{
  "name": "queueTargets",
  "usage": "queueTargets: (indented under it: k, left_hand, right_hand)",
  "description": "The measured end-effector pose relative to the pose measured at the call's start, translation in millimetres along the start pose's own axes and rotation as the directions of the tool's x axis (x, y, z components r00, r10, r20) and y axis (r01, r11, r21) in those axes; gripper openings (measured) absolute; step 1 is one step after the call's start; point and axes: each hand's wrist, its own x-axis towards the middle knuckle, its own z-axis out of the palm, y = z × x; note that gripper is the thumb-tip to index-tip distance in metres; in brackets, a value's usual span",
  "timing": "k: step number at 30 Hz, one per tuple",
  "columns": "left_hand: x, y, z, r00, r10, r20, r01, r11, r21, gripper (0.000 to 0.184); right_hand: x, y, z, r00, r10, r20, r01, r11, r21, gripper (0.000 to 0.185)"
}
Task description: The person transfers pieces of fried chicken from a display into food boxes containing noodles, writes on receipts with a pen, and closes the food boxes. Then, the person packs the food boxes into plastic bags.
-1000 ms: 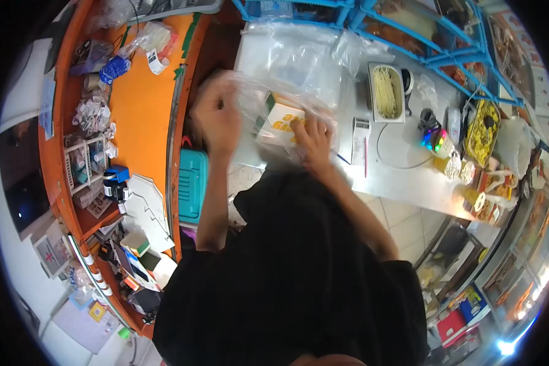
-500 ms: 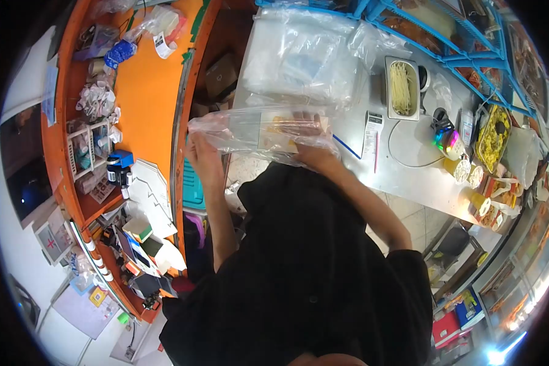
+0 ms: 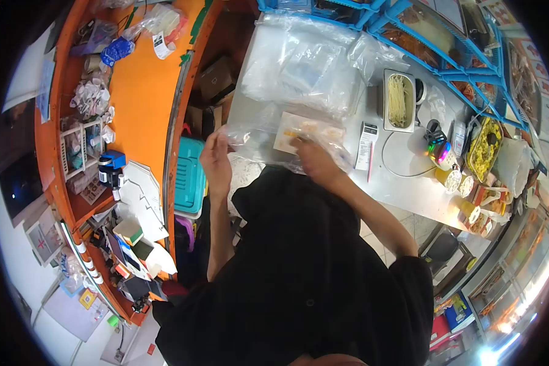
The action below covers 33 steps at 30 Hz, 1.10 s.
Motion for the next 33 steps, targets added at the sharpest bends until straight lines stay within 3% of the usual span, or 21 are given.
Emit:
queueTargets:
  k: [1,3,4,7,8,11,12,14,15,17,19,20,23,24,25,26,27,29,30,32,33]
  left_hand:
    - [-1,-6,4,0.999,0.025,0.047,-0.026,0.999,0.023,0.025]
    - [5,-9,11,0.986,0.090,0.137,-0.100,0.993,0.066,0.026]
    - [6,-6,19,0.988,0.048,0.144,-0.042,0.998,-0.043,0.027]
    - [13,-21,26,0.987,0.133,0.092,-0.145,0.980,0.134,0.029]
    - [13,-17,23,0.989,0.008,0.149,-0.032,0.986,0.161,0.040]
    - [-2,-54,26,0.972,0.183,0.148,-0.232,0.844,0.483,0.069]
    - [-8,-65,23,0.953,0.072,0.293,-0.206,0.866,0.456,0.092]
    - [-29,-82,33,0.932,-0.003,0.363,-0.100,0.959,0.264,0.080]
    - [-32,-87,31,0.885,-0.169,0.433,0.103,0.980,0.172,0.075]
    - [-32,-80,25,0.679,-0.430,0.595,0.510,0.859,0.038,0.066]
    - [-33,-47,10,0.645,-0.473,0.600,0.638,0.766,-0.082,0.058]
    - [-31,-27,3,0.627,-0.493,0.603,0.693,0.707,-0.142,0.055]
    - [-20,-9,-27,0.529,-0.600,0.601,0.614,0.759,0.217,0.064]
    - [-17,-6,-26,0.765,-0.406,0.500,0.241,0.900,0.363,0.067]
    - [-14,-3,-24,0.887,-0.118,0.447,-0.150,0.841,0.520,0.069]
    - [-11,5,-17,0.903,0.066,0.424,-0.333,0.732,0.595,0.070]
    - [-7,13,-10,0.888,0.247,0.387,-0.457,0.566,0.686,0.070]
    - [6,25,11,0.913,0.285,0.292,-0.406,0.570,0.714,0.063]
    - [13,19,15,0.928,0.268,0.257,-0.370,0.608,0.703,0.059]
    - [35,-12,8,0.956,0.108,0.274,-0.249,0.794,0.555,0.045]
    - [42,-3,-1,0.959,0.213,0.189,-0.279,0.833,0.477,0.039]
  right_hand:
    - [16,-1,8,0.987,-0.154,-0.037,0.152,0.987,-0.045,0.052]
    - [43,-3,5,0.999,-0.040,0.021,0.043,0.984,-0.175,0.066]
    - [54,-4,1,0.999,0.011,0.044,0.000,0.970,-0.243,0.072]
    - [49,-8,5,0.997,-0.050,-0.056,0.012,0.840,-0.543,0.086]
    - [47,-6,8,0.994,-0.070,-0.079,0.009,0.801,-0.599,0.090]
    - [48,9,18,0.979,-0.132,-0.157,0.031,0.852,-0.522,0.096]
    - [48,-2,14,0.962,-0.156,-0.226,0.047,0.904,-0.425,0.094]
    - [57,-11,15,0.925,-0.203,-0.320,0.116,0.956,-0.271,0.091]
    - [65,-11,19,0.908,-0.235,-0.346,0.165,0.961,-0.221,0.089]
    - [75,-15,16,0.917,-0.209,-0.340,0.157,0.972,-0.175,0.087]
    - [84,-20,10,0.957,-0.099,-0.274,0.047,0.981,-0.189,0.086]
    - [84,-20,4,0.943,-0.136,-0.305,0.057,0.965,-0.255,0.089]
    - [78,-37,-28,0.995,-0.003,-0.099,-0.020,0.973,-0.228,0.082]
    - [79,-33,-23,0.992,-0.056,-0.116,0.015,0.946,-0.324,0.079]
    - [79,-27,-12,0.986,-0.104,-0.129,0.042,0.909,-0.414,0.076]
    - [77,-27,-4,0.980,-0.151,-0.129,0.067,0.864,-0.499,0.073]
    - [75,-26,2,0.980,-0.134,-0.147,0.063,0.911,-0.409,0.072]
    - [73,-32,14,0.979,-0.101,-0.178,0.062,0.975,-0.212,0.070]
    - [72,-37,17,0.984,-0.074,-0.163,0.030,0.967,-0.255,0.088]
    - [71,-19,38,0.995,-0.071,-0.071,0.037,0.915,-0.401,0.064]
    - [73,-6,47,0.997,-0.058,-0.041,0.032,0.882,-0.470,0.054]
